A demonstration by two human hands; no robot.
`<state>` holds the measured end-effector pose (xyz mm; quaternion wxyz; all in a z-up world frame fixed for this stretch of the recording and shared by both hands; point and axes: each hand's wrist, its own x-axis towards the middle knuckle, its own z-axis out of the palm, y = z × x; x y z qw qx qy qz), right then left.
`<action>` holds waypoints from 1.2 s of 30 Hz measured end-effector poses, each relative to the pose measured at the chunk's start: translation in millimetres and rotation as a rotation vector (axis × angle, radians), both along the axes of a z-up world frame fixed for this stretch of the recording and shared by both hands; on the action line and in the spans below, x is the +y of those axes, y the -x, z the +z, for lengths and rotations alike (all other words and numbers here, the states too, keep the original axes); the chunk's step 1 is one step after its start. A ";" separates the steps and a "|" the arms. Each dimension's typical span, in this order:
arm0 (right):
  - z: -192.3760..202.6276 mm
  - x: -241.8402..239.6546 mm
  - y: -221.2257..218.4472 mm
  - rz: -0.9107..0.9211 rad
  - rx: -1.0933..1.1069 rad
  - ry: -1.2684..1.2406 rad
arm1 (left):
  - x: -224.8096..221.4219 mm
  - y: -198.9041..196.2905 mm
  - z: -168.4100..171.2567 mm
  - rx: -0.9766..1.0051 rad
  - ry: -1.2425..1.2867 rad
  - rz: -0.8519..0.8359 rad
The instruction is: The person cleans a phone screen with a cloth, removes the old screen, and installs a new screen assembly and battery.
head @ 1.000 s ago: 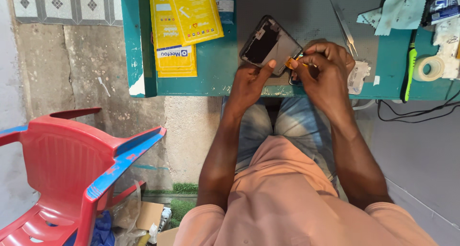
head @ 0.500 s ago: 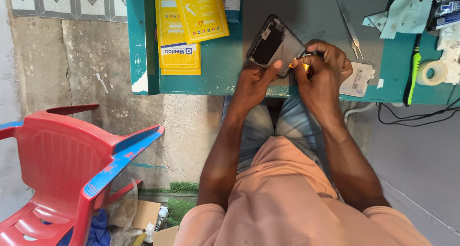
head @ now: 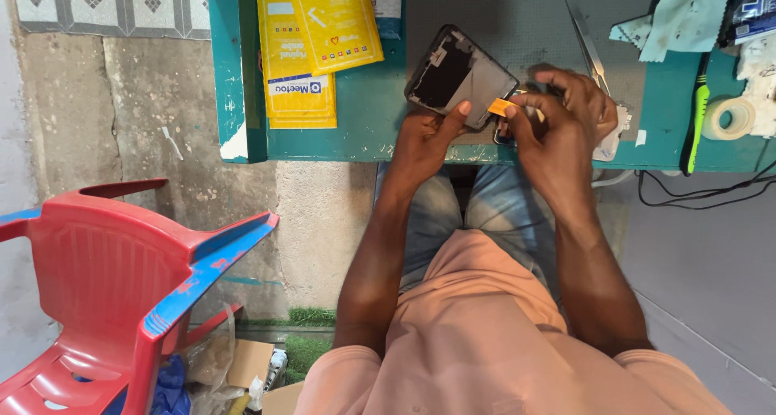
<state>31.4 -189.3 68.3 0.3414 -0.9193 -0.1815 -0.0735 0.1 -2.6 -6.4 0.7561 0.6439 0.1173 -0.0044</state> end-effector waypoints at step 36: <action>7.1 -130.5 -6.9 0.192 0.086 0.006 | 2.0 -5.5 3.1 0.046 0.161 -0.026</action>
